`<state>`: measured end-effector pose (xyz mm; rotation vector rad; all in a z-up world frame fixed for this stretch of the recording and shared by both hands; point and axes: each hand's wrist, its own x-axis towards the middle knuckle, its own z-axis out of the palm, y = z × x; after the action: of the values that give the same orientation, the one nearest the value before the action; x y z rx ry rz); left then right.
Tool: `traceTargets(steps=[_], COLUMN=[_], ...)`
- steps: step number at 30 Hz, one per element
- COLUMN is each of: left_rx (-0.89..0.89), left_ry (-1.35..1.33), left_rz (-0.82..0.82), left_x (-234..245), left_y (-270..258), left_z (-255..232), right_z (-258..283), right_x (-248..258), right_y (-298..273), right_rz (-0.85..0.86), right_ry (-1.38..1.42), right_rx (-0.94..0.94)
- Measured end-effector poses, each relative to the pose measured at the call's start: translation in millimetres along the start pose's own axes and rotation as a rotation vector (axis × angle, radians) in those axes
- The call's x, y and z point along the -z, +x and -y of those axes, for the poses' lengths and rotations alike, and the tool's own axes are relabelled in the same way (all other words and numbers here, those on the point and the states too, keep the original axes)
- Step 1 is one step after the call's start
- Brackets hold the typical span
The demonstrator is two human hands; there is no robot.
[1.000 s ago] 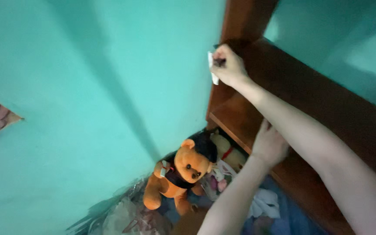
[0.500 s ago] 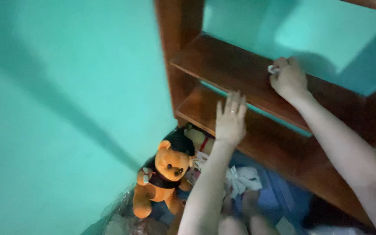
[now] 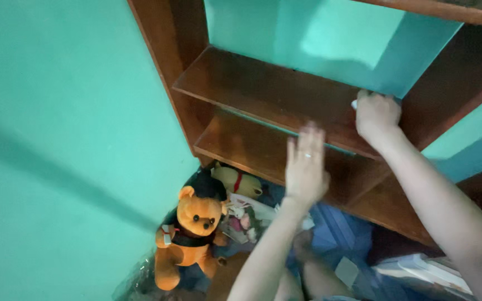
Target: The person cleans the interior surfaces and edges of a wooden shelving unit using a small white cloth.
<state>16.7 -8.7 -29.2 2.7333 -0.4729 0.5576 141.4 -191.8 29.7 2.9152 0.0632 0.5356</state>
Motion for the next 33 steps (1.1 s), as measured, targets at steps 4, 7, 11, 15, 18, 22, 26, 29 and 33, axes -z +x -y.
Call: traceTargets(steps=[4, 7, 11, 15, 18, 22, 26, 29, 33], left_rx=[-0.100, -0.117, -0.089, -0.118, -0.123, -0.143, -0.146, -0.115, -0.036], left_ry=[-0.111, -0.077, -0.125, -0.068, 0.033, 0.123, 0.216, 0.255, 0.067], left_rz=[-0.084, -0.150, -0.096, -0.150, -0.077, 0.196, 0.307, 0.083, 0.106], left_x=[-17.3, -28.7, -35.6, -29.4, -27.6, -31.1, -35.6, -34.5, -40.8], left_y=[-12.6, -10.5, -13.1, -16.5, -11.6, -7.5, -8.2, -26.3, -47.8], left_z=[-23.7, -19.2, -21.1, -15.2, -11.6, -11.1, -6.1, 10.3, 27.8], right_z=[-5.1, -7.3, -33.9, -30.6, 32.0, 108.8, 108.4, 66.2, 48.2], right_x=[-0.4, -6.3, -36.0, -64.2, -59.4, -13.2, 22.9, 36.0, 17.2], right_y=[0.0, -26.5, 41.3, 99.0, 92.8, 31.0, -7.6, -38.5, -120.7], right_rz=[0.233, 0.304, 0.397, 0.280, 0.183, -0.048, 0.025, -0.078, -0.253], right_ry=[-0.040, -0.100, -0.116, 0.102, 0.217, 0.488, 0.758, 0.658, 0.660], right_rx=[0.021, 0.117, -0.095, -0.151, 0.042, 0.277, 0.476, 0.310, 0.228])
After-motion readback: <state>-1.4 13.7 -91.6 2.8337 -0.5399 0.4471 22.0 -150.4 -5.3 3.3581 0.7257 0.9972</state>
